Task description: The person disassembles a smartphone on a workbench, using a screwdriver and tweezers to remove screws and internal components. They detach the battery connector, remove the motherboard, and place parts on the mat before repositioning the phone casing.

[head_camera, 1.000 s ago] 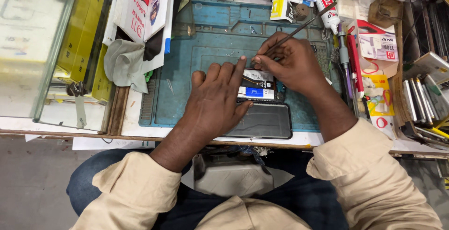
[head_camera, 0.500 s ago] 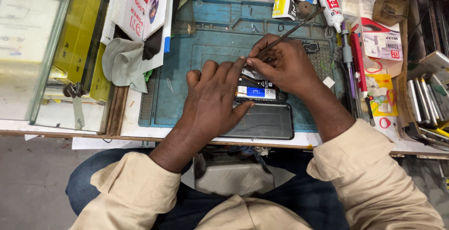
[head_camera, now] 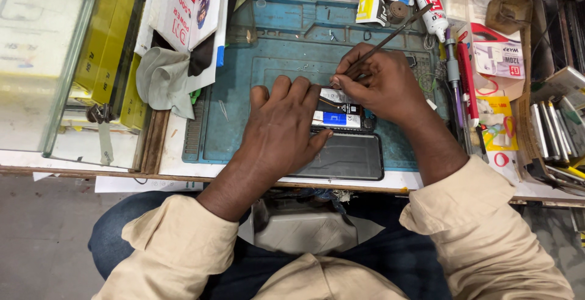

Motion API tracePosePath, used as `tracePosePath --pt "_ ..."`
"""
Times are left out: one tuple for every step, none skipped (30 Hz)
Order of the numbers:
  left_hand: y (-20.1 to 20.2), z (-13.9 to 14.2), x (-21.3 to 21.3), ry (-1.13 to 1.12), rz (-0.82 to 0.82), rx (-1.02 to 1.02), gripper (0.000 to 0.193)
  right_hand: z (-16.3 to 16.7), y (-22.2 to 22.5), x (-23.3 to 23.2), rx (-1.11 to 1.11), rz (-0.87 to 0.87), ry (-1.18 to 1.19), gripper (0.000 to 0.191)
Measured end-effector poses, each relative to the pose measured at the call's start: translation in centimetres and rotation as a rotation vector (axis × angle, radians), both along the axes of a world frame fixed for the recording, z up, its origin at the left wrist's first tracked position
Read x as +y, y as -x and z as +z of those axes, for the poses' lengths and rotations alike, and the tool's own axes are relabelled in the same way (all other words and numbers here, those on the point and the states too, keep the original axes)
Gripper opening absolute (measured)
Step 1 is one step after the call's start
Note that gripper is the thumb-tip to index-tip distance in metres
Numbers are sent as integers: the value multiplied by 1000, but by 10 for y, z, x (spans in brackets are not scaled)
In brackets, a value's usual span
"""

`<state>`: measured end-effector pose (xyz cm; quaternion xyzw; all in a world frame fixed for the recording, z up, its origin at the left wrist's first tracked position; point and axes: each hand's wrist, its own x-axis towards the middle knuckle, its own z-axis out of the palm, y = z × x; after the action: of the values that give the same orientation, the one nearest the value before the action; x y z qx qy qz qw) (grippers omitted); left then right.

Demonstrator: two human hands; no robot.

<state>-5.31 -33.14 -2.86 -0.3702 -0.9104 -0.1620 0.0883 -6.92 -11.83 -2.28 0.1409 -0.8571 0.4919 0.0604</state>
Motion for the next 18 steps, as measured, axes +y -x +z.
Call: tracePosePath --pt "1 1 0 11 -4 -8 68 0 0 1 0 -3 -10 16" --pt "1 1 1 23 -5 -3 67 -1 0 1 -1 -6 -21 16" --pt "2 2 1 36 -6 1 65 -1 0 1 -2 -9 -31 15" --pt "2 2 1 49 -7 5 64 -1 0 2 -2 -15 -46 15" --pt "3 2 2 59 -7 -5 64 -1 1 1 -3 -21 -60 16" --pt "3 3 2 70 -7 -16 64 -2 0 3 -4 -26 -74 16" --pt "3 3 2 80 -7 -26 65 -1 1 2 -4 -23 -71 16" --pt "4 3 3 78 -8 -28 66 -2 0 4 -5 -20 -69 16" --pt "4 3 3 76 -9 -30 68 -1 1 2 -6 -17 -66 16" --pt "5 2 4 73 -11 -32 69 -2 1 4 -7 -17 -70 16" --pt "5 2 4 74 -12 -34 70 -1 2 3 -8 -17 -74 16" --pt "5 2 5 75 -13 -34 71 -2 1 4 -8 -17 -79 16" --pt "5 2 5 77 -15 -35 73 -1 2 4 -5 -17 -79 16" --pt "5 2 6 80 -12 -30 73 -1 2 4 -3 -17 -79 16" --pt "5 2 7 83 -9 -25 73 -1 2 5 -1 -16 -78 16" --pt "4 2 8 86 -6 -20 73 -1 2 5 -17 -18 -57 15" --pt "4 2 9 96 -7 -18 74 -1 1 6 -33 -20 -37 15" --pt "4 2 9 106 -9 -16 75 0 1 5 -48 -22 -17 15"
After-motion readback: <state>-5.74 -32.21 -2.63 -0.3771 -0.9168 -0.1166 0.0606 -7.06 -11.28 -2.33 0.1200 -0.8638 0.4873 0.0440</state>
